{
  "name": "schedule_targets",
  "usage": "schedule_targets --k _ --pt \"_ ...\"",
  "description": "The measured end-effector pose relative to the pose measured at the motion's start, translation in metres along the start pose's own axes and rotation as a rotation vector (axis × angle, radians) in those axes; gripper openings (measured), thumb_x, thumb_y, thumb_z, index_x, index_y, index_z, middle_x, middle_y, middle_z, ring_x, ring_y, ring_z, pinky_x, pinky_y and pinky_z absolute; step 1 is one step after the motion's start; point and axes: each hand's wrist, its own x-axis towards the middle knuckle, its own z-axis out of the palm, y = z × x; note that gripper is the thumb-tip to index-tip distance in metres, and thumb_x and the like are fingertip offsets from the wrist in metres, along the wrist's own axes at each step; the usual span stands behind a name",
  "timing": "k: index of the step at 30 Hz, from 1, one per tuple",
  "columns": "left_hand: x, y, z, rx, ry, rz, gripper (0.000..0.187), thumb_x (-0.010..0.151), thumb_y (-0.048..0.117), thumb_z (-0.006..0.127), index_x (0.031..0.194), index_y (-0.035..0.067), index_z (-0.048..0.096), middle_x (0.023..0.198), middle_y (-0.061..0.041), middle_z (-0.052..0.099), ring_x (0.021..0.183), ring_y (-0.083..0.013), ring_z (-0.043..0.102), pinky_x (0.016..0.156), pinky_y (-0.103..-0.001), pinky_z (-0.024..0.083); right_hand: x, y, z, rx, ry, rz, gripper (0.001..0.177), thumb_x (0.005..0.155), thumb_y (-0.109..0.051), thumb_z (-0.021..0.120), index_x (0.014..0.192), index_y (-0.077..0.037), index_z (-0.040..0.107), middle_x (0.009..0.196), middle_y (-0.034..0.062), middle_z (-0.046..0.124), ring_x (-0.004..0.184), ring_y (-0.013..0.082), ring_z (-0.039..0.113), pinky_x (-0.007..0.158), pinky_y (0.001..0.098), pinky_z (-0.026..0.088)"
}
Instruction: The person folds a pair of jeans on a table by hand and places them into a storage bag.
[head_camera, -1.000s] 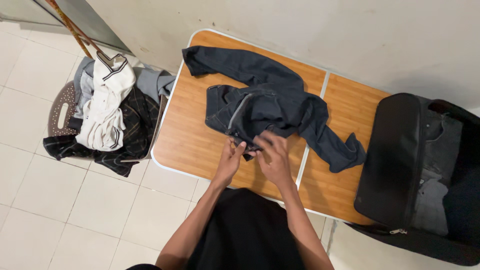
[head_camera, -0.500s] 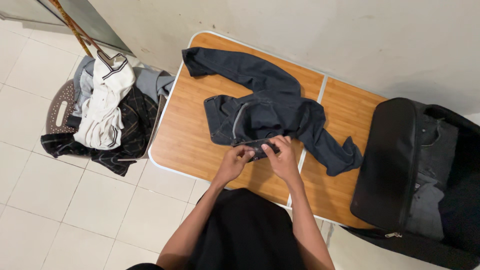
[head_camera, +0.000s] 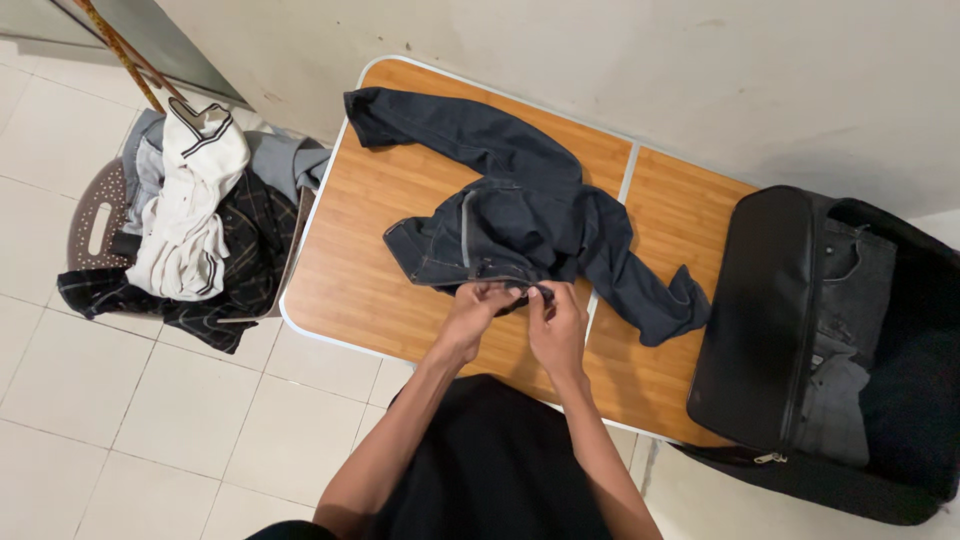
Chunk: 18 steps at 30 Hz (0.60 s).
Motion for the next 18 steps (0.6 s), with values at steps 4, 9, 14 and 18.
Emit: schedule_targets --k 4,9,14,18 --pt "0.005 -0.025 -0.007 0.066 0.01 0.136 0.021 0.092 0.001 0.084 0.093 -0.008 0.065 0.083 -0.002 0.059 0.076 -0.0093 0.052 0.071 -0.028 0.046 0.002 0.011 -0.001 0.0 -0.046 0.092 0.014 0.096 -0.013 0.07 0.1 0.001 0.07 0.075 0.0092 0.073 0.062 0.0152 0.071 0.058 0.0284 0.052" --pt "0.004 -0.032 -0.004 0.052 0.097 0.119 0.022 0.084 -0.003 0.08 0.102 -0.006 0.069 0.084 0.001 0.065 0.077 -0.0059 0.057 0.074 -0.023 0.049 0.009 0.022 -0.002 0.165 -0.131 0.319 0.015 0.096 -0.012 0.067 0.103 0.001 0.07 0.08 0.0096 0.076 0.065 0.0122 0.073 0.056 0.0266 0.055" --pt "-0.003 -0.017 0.005 0.098 0.11 0.148 0.026 0.084 -0.003 0.08 0.107 -0.008 0.068 0.083 -0.002 0.068 0.076 -0.0075 0.061 0.072 -0.022 0.052 0.013 0.038 -0.012 0.347 -0.329 0.348 0.017 0.094 -0.007 0.068 0.107 0.004 0.071 0.092 0.0085 0.078 0.076 0.0135 0.074 0.064 0.026 0.057" --pt "-0.011 -0.003 0.014 0.266 0.13 0.214 0.025 0.086 0.0 0.078 0.105 -0.009 0.066 0.088 -0.009 0.075 0.079 -0.0106 0.069 0.069 -0.024 0.054 0.012 0.046 -0.017 0.391 -0.396 0.321 0.02 0.099 -0.008 0.064 0.112 0.005 0.071 0.092 0.0077 0.078 0.08 0.0131 0.073 0.07 0.0265 0.058"
